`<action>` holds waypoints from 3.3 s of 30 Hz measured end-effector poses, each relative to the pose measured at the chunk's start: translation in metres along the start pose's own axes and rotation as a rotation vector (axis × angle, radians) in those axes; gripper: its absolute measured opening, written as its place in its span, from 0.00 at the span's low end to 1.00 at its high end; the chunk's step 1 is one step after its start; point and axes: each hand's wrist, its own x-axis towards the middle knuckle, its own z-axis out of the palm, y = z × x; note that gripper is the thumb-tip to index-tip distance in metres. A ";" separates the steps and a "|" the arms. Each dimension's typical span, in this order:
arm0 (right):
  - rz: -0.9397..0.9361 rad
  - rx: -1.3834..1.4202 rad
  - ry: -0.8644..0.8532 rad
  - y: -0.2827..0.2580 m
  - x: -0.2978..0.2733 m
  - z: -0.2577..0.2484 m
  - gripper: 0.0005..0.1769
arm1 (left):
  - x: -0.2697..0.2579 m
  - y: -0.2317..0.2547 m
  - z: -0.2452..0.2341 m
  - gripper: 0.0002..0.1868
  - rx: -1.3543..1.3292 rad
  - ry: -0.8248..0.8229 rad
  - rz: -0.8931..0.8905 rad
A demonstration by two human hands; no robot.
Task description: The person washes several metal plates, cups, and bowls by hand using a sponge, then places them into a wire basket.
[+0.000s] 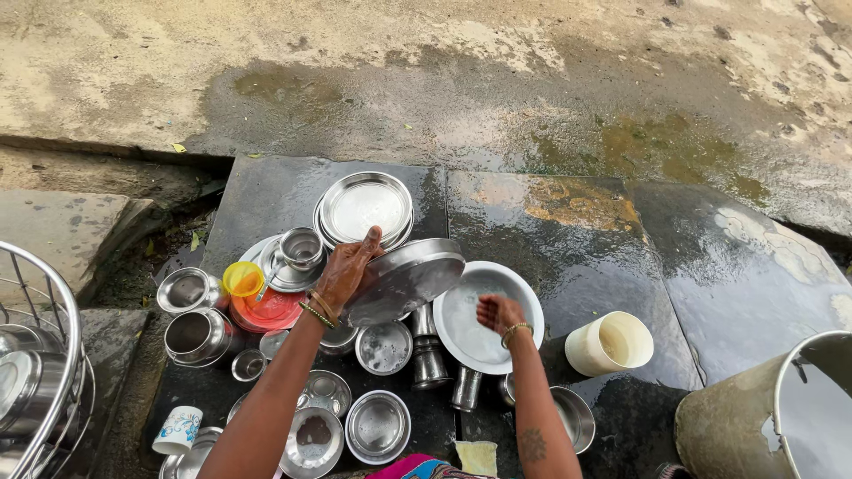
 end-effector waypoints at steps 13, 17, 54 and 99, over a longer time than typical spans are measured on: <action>-0.303 0.018 -0.462 -0.092 -0.084 0.103 0.15 | -0.029 -0.006 -0.029 0.21 -0.404 -0.006 -0.113; -0.490 -0.366 -0.568 -0.139 -0.151 0.147 0.19 | -0.029 -0.018 -0.027 0.20 -0.461 0.047 -0.119; -0.362 -0.237 -0.403 -0.066 -0.067 0.083 0.20 | -0.032 -0.055 -0.025 0.33 -1.105 0.133 -0.037; -0.057 0.655 -0.101 0.052 0.017 0.022 0.12 | -0.027 -0.061 0.063 0.30 1.519 -0.698 0.706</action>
